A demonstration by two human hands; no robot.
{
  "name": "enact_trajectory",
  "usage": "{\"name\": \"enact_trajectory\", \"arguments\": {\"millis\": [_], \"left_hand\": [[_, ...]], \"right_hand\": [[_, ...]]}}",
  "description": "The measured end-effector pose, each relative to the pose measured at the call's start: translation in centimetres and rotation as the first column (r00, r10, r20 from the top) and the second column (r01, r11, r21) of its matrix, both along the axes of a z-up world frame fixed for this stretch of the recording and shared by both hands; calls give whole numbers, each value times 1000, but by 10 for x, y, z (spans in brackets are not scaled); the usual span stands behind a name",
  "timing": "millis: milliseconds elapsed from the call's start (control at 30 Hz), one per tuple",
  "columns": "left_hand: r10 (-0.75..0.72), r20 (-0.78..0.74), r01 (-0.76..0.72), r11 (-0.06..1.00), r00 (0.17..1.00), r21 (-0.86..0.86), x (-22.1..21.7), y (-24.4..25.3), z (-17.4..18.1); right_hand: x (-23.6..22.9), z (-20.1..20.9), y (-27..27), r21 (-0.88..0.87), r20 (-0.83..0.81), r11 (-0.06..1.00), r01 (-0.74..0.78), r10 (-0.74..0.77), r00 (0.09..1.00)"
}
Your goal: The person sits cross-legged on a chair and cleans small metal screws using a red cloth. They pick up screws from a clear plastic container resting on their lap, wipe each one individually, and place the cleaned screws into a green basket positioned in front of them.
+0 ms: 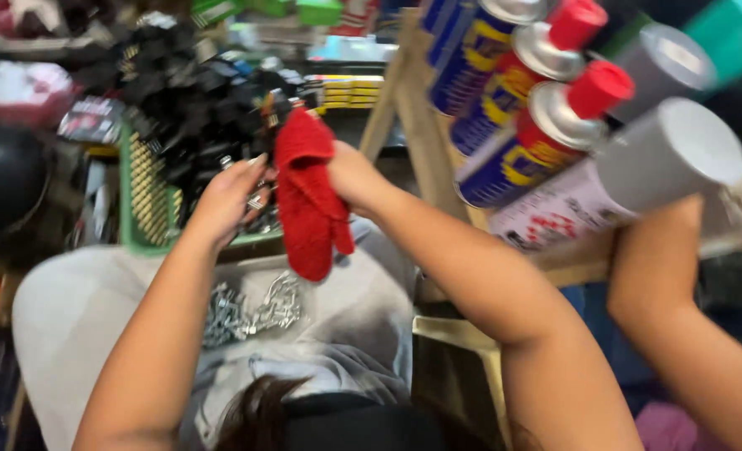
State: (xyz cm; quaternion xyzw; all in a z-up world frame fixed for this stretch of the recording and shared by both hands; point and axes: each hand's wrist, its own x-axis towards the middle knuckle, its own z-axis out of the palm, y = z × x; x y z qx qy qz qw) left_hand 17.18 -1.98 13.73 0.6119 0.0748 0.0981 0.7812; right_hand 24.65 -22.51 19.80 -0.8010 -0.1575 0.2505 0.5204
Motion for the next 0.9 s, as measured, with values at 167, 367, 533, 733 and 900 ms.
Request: {"name": "enact_trajectory", "arguments": {"millis": [167, 367, 533, 733, 900], "left_hand": [[-18, 158, 20, 1000, 987, -8, -2, 4, 9], [-72, 315, 64, 997, 946, 36, -16, -2, 38], [-218, 354, -3, 847, 909, 531, -3, 5, 9], [-124, 196, 2, 849, 973, 528, 2, 7, -12], [-117, 171, 26, 890, 978, 456, 1, 6, -17]], "right_hand": [[0, -6, -7, -64, -39, 986, -157, 155, 987], [-8, -19, -5, -70, -105, 981, -179, 172, 980], [-36, -1, 14, -30, -20, 991, -129, 128, 992], [-44, 24, 17, 16, 79, 999, -49, 47, 996], [-46, 27, 20, -9, 78, 1000, -14, 14, 997]]}}
